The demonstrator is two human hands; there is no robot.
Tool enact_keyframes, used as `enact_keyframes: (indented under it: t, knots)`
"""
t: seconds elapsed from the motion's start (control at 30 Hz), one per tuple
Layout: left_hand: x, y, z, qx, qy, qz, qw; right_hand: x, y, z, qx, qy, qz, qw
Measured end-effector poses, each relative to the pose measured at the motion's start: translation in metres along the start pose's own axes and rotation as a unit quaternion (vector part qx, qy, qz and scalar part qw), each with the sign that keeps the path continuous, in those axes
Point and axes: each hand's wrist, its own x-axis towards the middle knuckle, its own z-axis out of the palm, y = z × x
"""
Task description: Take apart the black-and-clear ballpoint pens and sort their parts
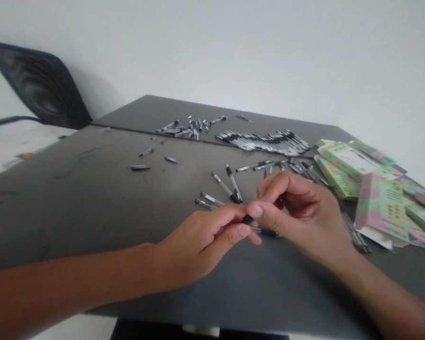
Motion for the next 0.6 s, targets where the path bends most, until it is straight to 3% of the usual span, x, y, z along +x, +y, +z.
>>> enact_keyframes:
  t: [0.47,0.6]
  knots:
    - [0.001,-0.006,0.002,-0.013,0.014,0.046,0.999,-0.004,0.014,0.011,-0.05,0.065,-0.082,0.993]
    - [0.0,-0.006,0.001,-0.013,0.025,0.039,0.999,-0.003,0.012,0.012,-0.051,0.05,-0.08,0.994]
